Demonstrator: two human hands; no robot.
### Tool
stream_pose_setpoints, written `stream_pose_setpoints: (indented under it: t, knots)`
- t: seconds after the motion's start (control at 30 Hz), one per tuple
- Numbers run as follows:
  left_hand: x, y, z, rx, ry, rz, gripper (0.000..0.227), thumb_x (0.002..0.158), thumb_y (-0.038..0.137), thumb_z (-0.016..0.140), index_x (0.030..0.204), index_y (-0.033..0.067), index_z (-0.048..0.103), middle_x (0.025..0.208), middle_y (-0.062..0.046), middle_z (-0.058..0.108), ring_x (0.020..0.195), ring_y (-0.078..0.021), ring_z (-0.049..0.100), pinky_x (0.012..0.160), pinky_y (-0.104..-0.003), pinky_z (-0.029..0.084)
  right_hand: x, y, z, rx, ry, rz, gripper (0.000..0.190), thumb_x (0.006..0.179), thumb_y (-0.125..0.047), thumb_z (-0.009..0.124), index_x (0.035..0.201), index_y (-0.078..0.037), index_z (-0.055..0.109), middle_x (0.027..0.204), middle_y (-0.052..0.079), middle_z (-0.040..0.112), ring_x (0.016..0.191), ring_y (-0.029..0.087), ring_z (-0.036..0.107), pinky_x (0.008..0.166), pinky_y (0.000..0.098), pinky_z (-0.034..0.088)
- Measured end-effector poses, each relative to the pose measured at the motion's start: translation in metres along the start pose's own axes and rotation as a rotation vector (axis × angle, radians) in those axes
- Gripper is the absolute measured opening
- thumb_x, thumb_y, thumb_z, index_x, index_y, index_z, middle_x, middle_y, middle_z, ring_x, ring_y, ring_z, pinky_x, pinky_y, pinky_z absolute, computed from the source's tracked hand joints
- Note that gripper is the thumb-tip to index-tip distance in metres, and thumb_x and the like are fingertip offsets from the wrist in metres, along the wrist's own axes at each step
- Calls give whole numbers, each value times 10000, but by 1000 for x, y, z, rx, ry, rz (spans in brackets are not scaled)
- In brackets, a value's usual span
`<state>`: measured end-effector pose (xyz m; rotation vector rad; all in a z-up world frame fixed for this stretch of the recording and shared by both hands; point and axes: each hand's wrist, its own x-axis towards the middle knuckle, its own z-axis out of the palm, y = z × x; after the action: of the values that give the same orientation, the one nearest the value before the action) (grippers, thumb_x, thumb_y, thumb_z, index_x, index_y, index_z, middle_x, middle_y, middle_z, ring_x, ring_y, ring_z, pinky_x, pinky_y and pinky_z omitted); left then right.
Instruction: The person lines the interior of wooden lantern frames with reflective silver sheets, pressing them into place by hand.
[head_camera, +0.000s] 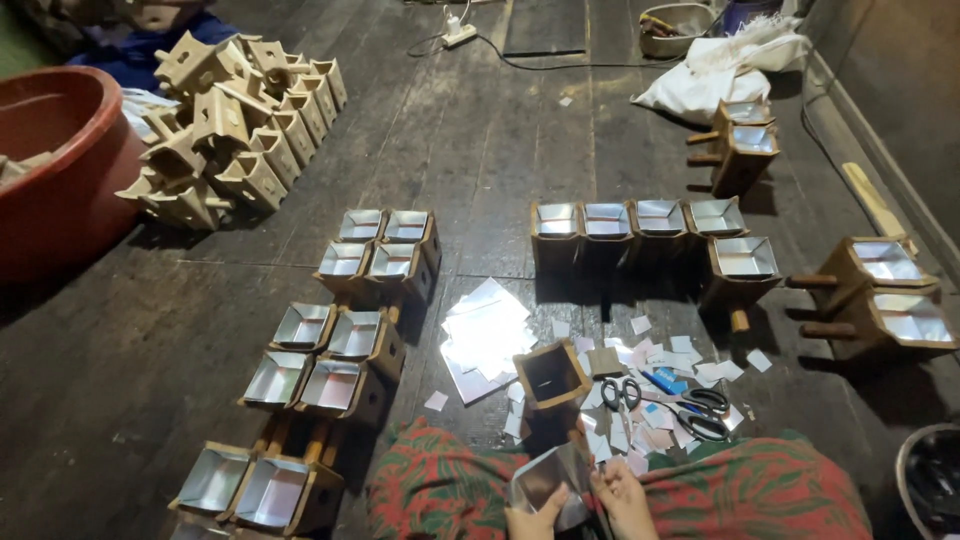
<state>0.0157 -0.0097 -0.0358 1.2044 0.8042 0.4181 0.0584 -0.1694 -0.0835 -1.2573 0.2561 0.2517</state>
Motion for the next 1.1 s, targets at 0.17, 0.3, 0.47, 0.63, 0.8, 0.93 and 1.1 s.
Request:
stream_pose_setpoints:
  t: [0.17,0.3,0.47,0.63,0.8,0.93,1.1]
  knots:
    - [10,5,0,245,25,-71,531,464,188,1053,921,22,841,857,-112,864,802,-159,799,821,-294,650,15,28,-7,-20,66,-148,374,874,-250,804,839,-134,450,734,21,396,628,112,390,610,235,306]
    - [10,1,9,47,44,-163,520,451,2,1046,910,-116,831,882,-197,850,803,-234,790,811,-371,676,15,34,-14,48,127,-59,378,856,-208,833,845,-112,467,710,0,382,655,118,399,650,250,289]
    - [1,19,8,215,-19,46,501,507,218,1035,906,2,823,885,-129,860,821,-186,805,824,-344,656,0,-6,6,24,70,-101,301,909,-127,778,857,-120,482,786,31,445,716,146,435,689,269,349]
    - [6,2,9,241,-4,6,534,491,248,1034,923,23,815,877,-137,844,823,-206,813,813,-350,656,14,17,-6,310,75,2,426,878,69,740,833,-181,399,769,31,503,702,112,486,733,256,414]
    - [15,-3,6,163,-61,10,505,501,191,1036,893,-41,818,841,-144,846,761,-190,779,758,-361,661,9,0,3,-97,233,53,411,834,-212,843,780,-124,445,762,14,408,700,145,422,621,301,334]
    - [33,-28,1,324,-63,-202,693,425,290,1086,1026,44,843,921,-89,867,831,-105,784,792,-284,670,42,53,-37,-534,197,2,498,794,-522,810,710,-141,500,696,12,433,686,162,437,676,299,355]
    - [54,-32,6,397,-40,-355,1000,391,284,1105,1197,-96,651,1109,-190,776,1019,-211,738,849,-345,633,13,16,-24,-465,329,231,518,768,-412,845,707,-116,425,714,40,464,709,180,459,706,279,349]
